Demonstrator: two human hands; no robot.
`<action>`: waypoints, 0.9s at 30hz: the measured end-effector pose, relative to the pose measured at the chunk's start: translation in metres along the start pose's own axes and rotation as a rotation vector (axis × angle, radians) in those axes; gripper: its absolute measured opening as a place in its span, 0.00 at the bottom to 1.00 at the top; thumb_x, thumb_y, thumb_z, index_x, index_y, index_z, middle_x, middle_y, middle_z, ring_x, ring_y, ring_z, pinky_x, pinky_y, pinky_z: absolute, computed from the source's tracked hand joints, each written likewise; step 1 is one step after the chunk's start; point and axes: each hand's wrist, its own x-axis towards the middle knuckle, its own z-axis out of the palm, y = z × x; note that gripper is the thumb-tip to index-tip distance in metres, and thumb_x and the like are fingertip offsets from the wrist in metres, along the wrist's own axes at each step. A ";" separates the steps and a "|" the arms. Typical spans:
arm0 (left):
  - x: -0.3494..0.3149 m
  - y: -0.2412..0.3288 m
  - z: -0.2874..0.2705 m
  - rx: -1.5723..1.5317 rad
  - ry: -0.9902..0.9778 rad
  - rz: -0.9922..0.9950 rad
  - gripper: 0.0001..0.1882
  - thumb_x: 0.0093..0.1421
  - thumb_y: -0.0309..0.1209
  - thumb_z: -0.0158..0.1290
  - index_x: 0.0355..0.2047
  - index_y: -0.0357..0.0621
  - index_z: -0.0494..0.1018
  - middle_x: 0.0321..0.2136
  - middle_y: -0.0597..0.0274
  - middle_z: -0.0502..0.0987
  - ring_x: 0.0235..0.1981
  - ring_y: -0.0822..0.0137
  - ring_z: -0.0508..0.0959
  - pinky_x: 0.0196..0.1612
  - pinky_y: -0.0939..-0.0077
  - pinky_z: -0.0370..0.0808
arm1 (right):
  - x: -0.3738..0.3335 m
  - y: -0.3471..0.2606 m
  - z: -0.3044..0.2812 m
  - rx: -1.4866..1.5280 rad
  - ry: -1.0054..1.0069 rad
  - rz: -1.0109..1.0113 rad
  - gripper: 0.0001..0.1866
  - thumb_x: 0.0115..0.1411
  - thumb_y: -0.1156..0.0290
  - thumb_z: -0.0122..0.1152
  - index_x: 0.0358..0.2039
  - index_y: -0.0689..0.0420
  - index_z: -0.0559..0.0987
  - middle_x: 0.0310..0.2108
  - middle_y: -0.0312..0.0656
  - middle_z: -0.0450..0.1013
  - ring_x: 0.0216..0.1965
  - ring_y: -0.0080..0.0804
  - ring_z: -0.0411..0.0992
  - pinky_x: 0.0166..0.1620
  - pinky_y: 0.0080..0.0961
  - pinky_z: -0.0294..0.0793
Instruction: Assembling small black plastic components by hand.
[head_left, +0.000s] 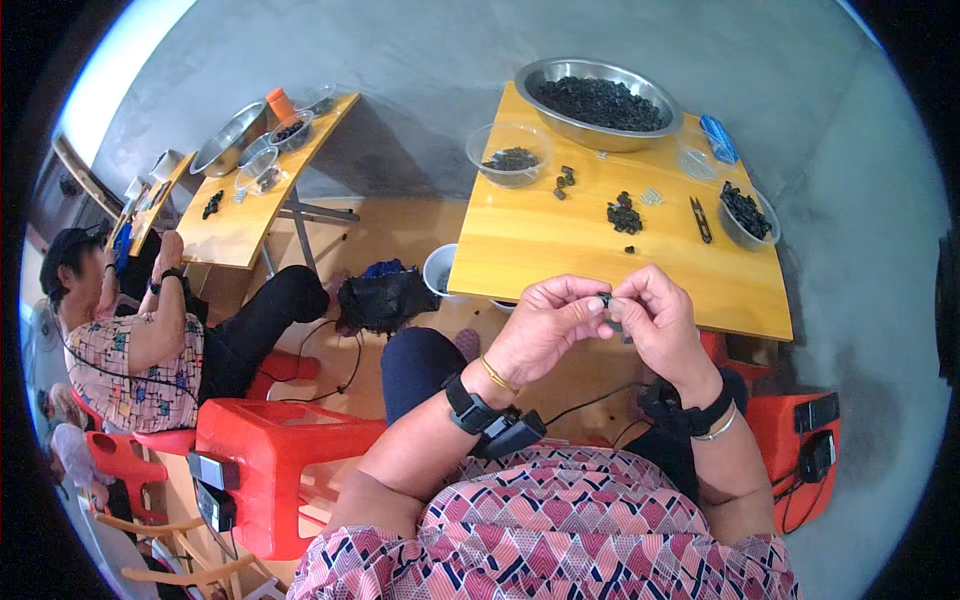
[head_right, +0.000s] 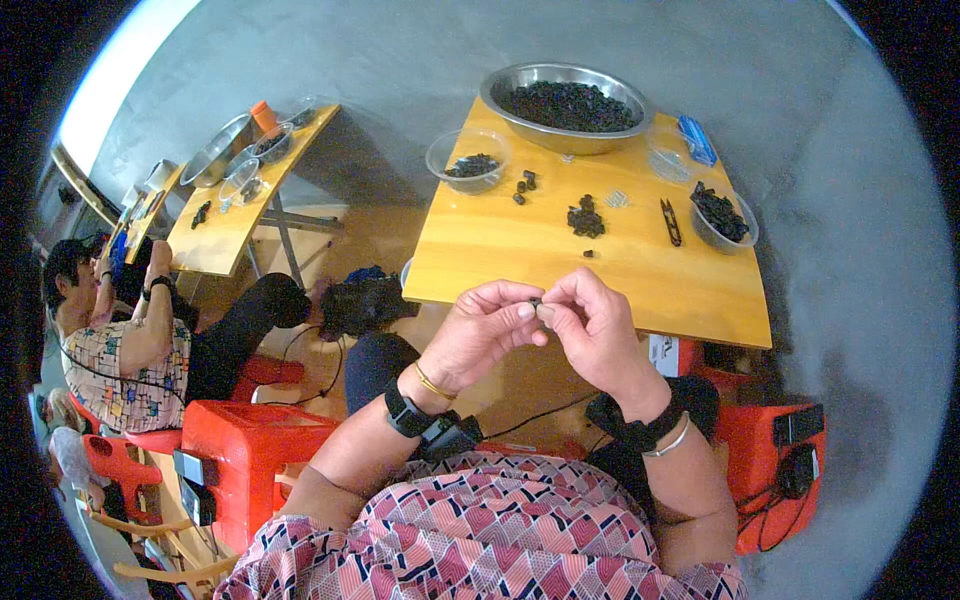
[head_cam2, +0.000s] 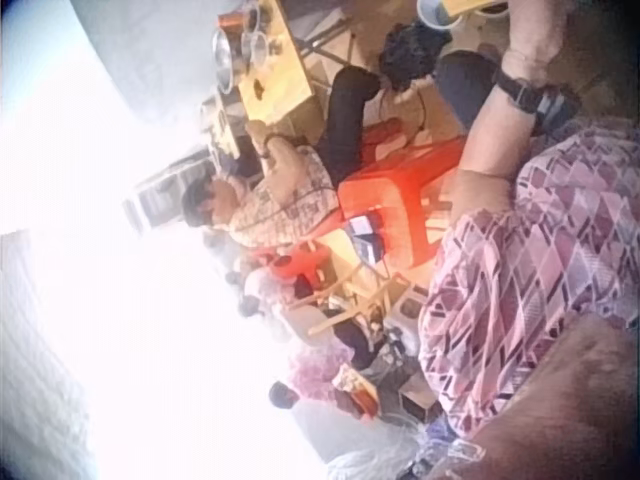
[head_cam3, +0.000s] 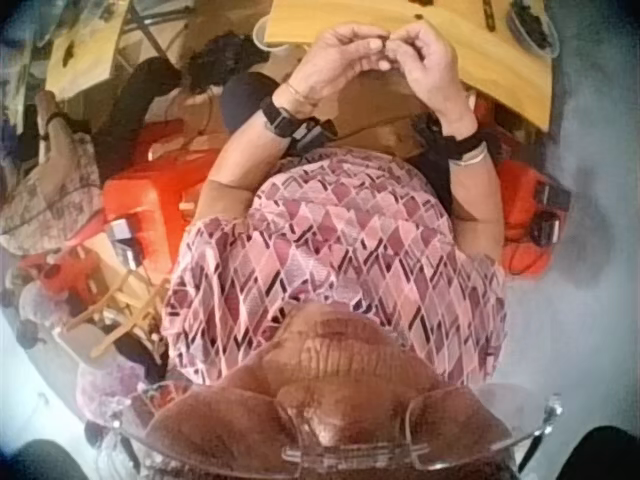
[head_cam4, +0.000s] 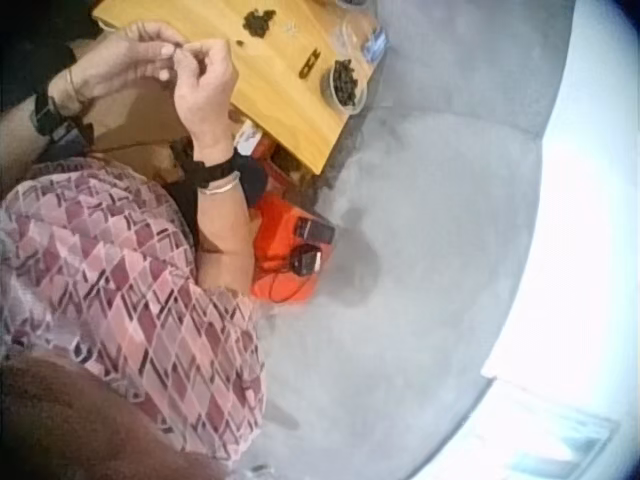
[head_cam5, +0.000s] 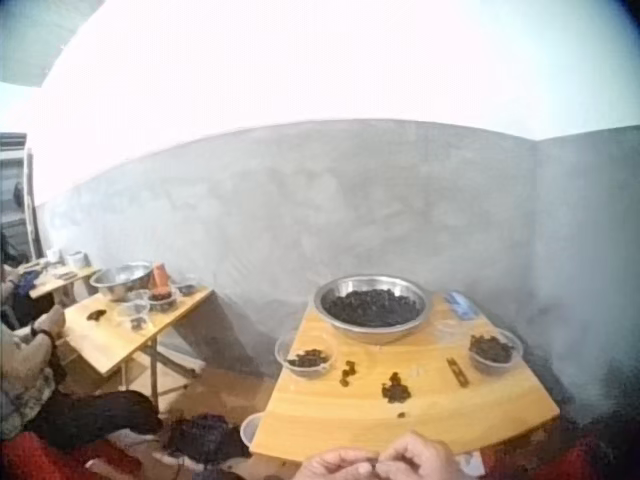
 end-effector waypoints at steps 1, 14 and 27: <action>-0.001 0.000 -0.001 -0.047 -0.014 -0.012 0.08 0.55 0.21 0.45 0.36 0.38 0.70 0.31 0.57 0.74 0.29 0.68 0.74 0.35 0.75 0.74 | 0.001 0.000 0.000 0.004 -0.003 -0.004 0.03 0.53 0.78 0.50 0.28 0.61 0.67 0.21 0.35 0.68 0.22 0.16 0.64 0.25 0.13 0.65; 0.001 -0.007 -0.005 -0.024 -0.021 -0.101 0.09 0.55 0.22 0.45 0.37 0.37 0.69 0.31 0.58 0.73 0.31 0.69 0.73 0.36 0.75 0.74 | -0.006 0.024 0.000 0.078 -0.025 0.070 0.03 0.55 0.75 0.49 0.28 0.59 0.66 0.22 0.33 0.65 0.22 0.16 0.62 0.24 0.13 0.62; 0.006 -0.006 -0.037 -0.138 0.076 -0.148 0.08 0.54 0.23 0.47 0.36 0.37 0.69 0.28 0.57 0.73 0.26 0.71 0.73 0.34 0.75 0.75 | 0.047 0.097 -0.062 -0.595 0.091 0.140 0.04 0.49 0.75 0.51 0.27 0.61 0.70 0.22 0.48 0.70 0.27 0.38 0.70 0.31 0.27 0.68</action>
